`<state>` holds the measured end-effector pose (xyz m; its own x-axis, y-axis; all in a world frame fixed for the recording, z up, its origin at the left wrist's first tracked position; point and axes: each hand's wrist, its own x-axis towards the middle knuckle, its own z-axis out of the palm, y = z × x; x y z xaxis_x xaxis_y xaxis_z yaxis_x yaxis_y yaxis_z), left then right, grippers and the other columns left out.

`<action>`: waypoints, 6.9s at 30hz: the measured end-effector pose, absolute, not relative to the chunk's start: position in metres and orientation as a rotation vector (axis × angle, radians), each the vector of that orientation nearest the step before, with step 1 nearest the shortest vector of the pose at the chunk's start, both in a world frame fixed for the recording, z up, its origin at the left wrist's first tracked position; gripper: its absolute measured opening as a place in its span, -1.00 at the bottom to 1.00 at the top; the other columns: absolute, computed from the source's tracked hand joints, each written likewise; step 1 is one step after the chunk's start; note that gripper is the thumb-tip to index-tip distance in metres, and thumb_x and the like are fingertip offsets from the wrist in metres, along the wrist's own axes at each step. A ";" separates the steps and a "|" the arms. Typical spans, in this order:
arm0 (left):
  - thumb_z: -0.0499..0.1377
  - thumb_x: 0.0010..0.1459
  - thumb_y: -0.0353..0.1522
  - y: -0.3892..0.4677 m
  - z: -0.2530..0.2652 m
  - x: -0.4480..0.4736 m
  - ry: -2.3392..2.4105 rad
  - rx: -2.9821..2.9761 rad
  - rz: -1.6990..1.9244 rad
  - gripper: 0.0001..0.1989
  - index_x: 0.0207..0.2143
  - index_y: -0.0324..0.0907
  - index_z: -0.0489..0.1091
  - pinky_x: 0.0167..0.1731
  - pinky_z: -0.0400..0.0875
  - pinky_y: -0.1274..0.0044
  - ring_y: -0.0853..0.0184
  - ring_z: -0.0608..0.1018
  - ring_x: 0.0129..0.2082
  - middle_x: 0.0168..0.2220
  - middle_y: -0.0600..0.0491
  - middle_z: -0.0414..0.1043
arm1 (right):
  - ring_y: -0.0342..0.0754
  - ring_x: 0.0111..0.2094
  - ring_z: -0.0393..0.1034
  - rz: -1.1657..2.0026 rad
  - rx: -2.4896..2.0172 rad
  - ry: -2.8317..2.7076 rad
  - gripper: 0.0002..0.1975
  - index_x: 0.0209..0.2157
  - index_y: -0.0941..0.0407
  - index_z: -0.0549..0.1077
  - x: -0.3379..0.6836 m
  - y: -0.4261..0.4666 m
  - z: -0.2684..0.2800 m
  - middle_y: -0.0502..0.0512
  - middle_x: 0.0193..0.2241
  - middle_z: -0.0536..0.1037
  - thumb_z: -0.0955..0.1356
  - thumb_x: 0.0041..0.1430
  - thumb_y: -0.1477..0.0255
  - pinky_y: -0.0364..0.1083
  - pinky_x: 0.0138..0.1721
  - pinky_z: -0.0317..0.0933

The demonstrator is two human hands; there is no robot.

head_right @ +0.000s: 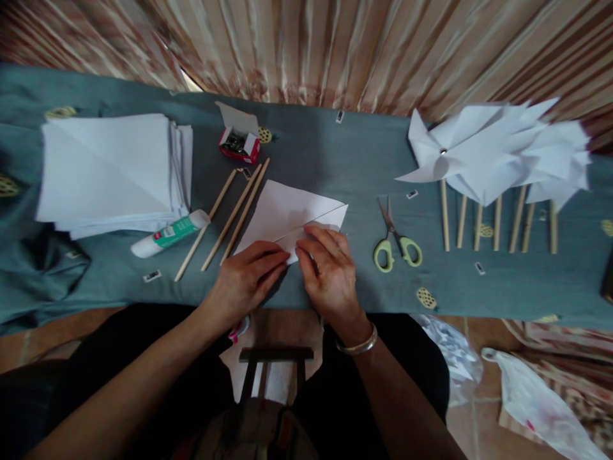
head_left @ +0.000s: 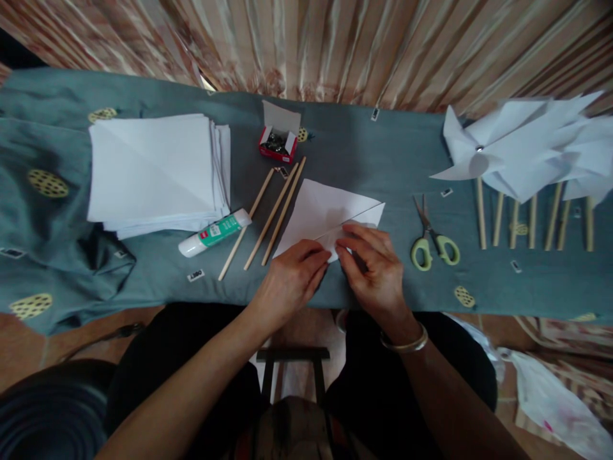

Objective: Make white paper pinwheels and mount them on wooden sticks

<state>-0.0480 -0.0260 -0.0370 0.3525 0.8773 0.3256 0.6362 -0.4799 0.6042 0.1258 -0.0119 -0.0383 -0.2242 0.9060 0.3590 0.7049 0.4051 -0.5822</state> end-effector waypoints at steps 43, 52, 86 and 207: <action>0.05 0.28 -0.46 -0.026 -0.034 -0.048 1.352 2.199 0.813 -0.81 -0.16 -0.24 0.46 -0.21 0.54 0.51 0.35 0.57 -0.25 -0.21 -0.04 0.48 | 0.14 0.13 0.31 0.261 -1.319 -2.140 -0.72 -0.04 0.08 0.50 0.122 -0.013 -0.043 0.21 0.11 0.46 0.27 0.27 0.55 0.23 0.14 0.28; 0.05 0.28 -0.46 -0.025 -0.033 -0.047 1.353 2.189 0.786 -0.81 -0.19 -0.25 0.46 -0.20 0.53 0.50 0.35 0.56 -0.25 -0.21 -0.04 0.47 | 0.15 0.14 0.30 0.228 -1.319 -2.142 -0.71 -0.02 0.06 0.48 0.119 -0.010 -0.045 0.20 0.10 0.46 0.27 0.27 0.55 0.26 0.12 0.29; 0.08 0.24 -0.48 -0.025 -0.033 -0.048 1.319 2.293 0.701 -0.84 -0.17 -0.30 0.43 -0.17 0.55 0.43 0.27 0.55 -0.21 -0.19 -0.10 0.46 | 0.13 0.30 0.10 0.268 -1.323 -2.229 -0.73 -0.16 0.08 0.49 0.112 0.001 -0.039 0.18 0.14 0.42 0.19 0.29 0.55 0.21 0.18 0.20; 0.09 0.27 -0.46 -0.031 -0.036 -0.026 1.215 2.329 0.756 -0.81 -0.14 -0.29 0.47 -0.31 0.49 0.46 0.30 0.49 -0.31 -0.31 -0.03 0.49 | 0.15 0.18 0.25 0.280 -1.484 -2.118 -0.70 -0.05 0.04 0.51 0.149 -0.027 -0.024 0.17 0.17 0.38 0.23 0.29 0.49 0.18 0.18 0.20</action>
